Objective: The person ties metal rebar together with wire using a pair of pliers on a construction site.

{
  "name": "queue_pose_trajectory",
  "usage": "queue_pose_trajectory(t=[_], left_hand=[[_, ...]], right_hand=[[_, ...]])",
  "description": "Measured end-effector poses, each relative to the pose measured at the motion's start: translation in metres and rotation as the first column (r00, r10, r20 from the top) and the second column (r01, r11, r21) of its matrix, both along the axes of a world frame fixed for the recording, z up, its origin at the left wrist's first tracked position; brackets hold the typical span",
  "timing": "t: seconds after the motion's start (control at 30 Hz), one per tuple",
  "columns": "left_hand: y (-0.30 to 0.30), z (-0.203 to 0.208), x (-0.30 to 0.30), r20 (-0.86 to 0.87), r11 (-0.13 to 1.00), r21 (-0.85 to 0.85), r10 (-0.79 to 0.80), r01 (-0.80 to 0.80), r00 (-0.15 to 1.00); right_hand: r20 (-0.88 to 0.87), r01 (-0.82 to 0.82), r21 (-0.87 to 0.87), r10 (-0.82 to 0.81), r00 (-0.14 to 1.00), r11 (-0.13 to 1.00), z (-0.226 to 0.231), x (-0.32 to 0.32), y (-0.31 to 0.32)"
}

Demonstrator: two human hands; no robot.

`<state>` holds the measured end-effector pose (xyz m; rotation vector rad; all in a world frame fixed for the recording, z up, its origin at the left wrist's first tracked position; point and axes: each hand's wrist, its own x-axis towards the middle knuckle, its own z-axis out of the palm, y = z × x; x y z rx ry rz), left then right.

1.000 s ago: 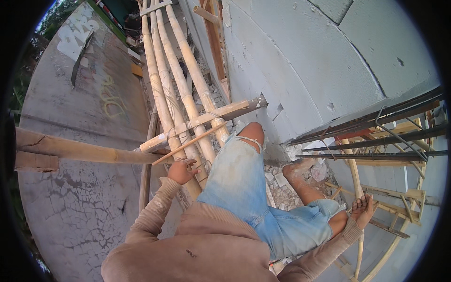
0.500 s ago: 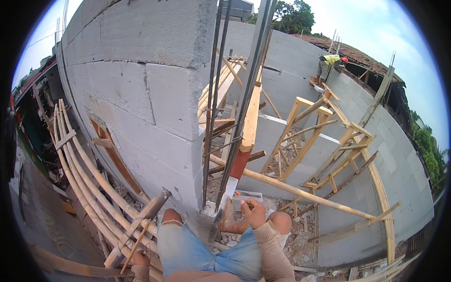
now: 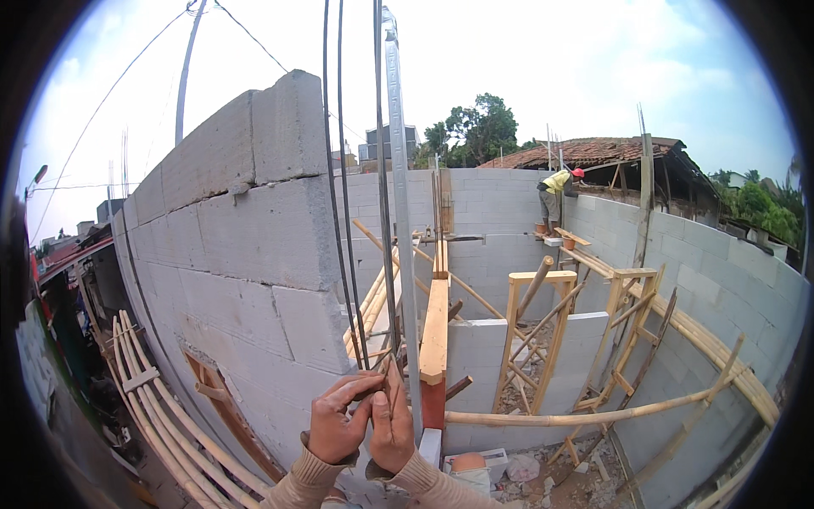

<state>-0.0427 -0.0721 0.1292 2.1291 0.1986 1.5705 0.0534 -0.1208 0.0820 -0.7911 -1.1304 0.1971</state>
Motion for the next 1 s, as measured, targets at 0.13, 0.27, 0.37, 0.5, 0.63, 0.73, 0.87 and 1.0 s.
queue_pose_trajectory(t=[0.13, 0.27, 0.37, 0.5, 0.63, 0.73, 0.87, 1.0], left_hand=[[0.024, 0.107, 0.044, 0.295, 0.962, 0.144, 0.184, -0.234, 0.938], [0.064, 0.268, 0.103, 0.289, 0.787, 0.185, 0.529, -0.588, 0.798], [0.070, 0.356, 0.127, 0.167, 0.670, 0.153, 0.707, -0.727, 0.687], [0.075, 0.400, 0.151, 0.150, 0.623, 0.033, 0.770, -0.782, 0.620], [0.087, 0.439, 0.157, 0.058, 0.658, 0.014, 0.751, -0.753, 0.657], [0.109, 0.460, 0.159, 0.080, 0.805, -0.048, 0.594, -0.592, 0.801], [0.134, 0.487, 0.153, 0.090, 0.871, -0.108, 0.489, -0.480, 0.867], [0.137, 0.494, 0.153, 0.178, 0.985, -0.114, 0.151, -0.132, 0.972]], right_hand=[[-0.280, 0.072, 0.205, -0.013, 0.960, 0.976, 0.055, 0.059, -0.032], [-0.327, 0.222, 0.279, -0.125, 0.937, 0.934, 0.065, 0.108, -0.073], [-0.302, 0.275, 0.199, -0.208, 0.930, 0.941, 0.045, 0.136, -0.100], [-0.385, 0.382, 0.100, -0.318, 0.866, 0.919, 0.017, 0.173, -0.136], [-0.376, 0.442, 0.026, -0.401, 0.835, 0.897, 0.006, 0.211, -0.166], [-0.385, 0.475, 0.028, -0.430, 0.817, 0.879, 0.009, 0.233, -0.180], [-0.297, 0.452, 0.035, -0.422, 0.856, 0.891, 0.016, 0.268, -0.188], [-0.192, 0.426, 0.027, -0.414, 0.890, 0.904, 0.053, 0.288, -0.197]])
